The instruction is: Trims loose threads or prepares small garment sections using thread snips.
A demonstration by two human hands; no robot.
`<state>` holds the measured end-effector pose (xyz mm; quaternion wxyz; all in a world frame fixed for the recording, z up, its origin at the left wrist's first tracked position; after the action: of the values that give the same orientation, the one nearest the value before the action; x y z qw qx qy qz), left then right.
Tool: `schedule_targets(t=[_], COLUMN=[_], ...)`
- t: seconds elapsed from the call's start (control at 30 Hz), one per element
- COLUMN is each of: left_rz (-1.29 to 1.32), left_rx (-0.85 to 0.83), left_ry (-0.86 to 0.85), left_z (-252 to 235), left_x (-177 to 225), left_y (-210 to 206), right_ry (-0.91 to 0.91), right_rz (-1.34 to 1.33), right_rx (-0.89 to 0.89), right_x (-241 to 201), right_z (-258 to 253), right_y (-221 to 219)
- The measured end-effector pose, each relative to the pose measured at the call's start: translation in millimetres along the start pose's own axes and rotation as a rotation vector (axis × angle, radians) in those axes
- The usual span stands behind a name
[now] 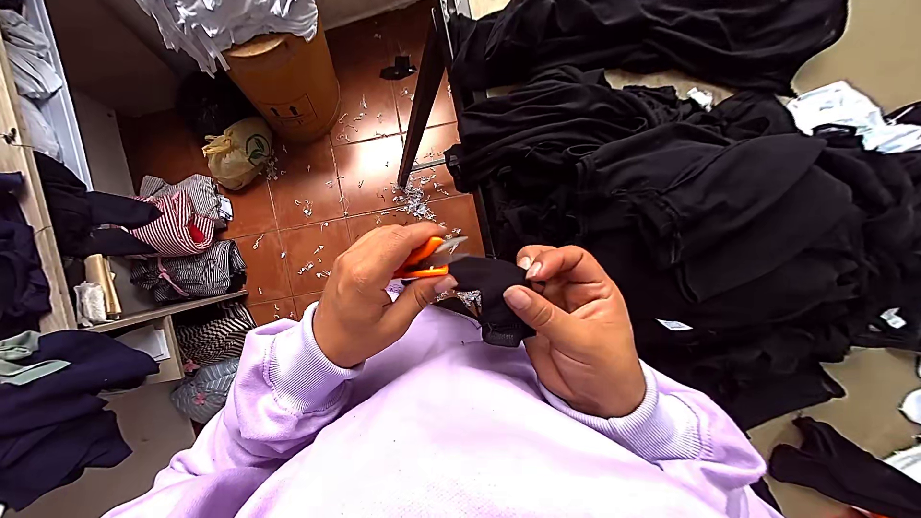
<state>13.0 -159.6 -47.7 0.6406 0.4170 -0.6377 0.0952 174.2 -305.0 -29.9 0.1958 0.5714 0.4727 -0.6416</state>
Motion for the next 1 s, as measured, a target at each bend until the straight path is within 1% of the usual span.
schedule_targets(t=[0.07, 0.13, 0.2, 0.27, 0.33, 0.63, 0.93, 1.0], left_rz=[-0.233, -0.381, -0.332, -0.160, -0.061, -0.201, -0.182, -0.168], left_rx=[0.076, 0.087, 0.069, 0.031, 0.009, -0.004, -0.070, -0.034], left_ry=[0.077, 0.121, 0.078, -0.009, -0.058, -0.175, -0.239, -0.206], left_z=[2, 2, 3, 5, 5, 4, -1, -1], left_x=[-5, -9, -9, -4, 2, -4, 6, 3], left_y=[4, 7, 8, 5, 0, -5, -9, -9], right_ry=[-0.021, -0.031, -0.036, -0.040, -0.036, -0.046, -0.012, -0.021], right_rz=[-0.034, -0.033, -0.021, -0.020, -0.016, -0.085, 0.005, 0.010], right_rx=[0.027, 0.027, 0.016, 0.017, 0.014, 0.036, 0.010, 0.011], right_x=[-1, -2, -3, -3, -2, -5, -4, -5], right_z=[0, 1, 0, 1, 1, 2, 2, 3], right_y=[1, 1, 1, 0, -1, 0, -2, -3])
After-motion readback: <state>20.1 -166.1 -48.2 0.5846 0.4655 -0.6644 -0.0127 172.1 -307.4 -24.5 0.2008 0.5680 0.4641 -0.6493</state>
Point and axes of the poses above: each hand's wrist, its own z-axis away from the middle knuckle, its own y-axis out of the back of the hand, x = y × z, the point moved 1 cm from there along -z, towards the middle knuckle, and after that the axes turned 12 degrees about y, right-handed, at the moved point
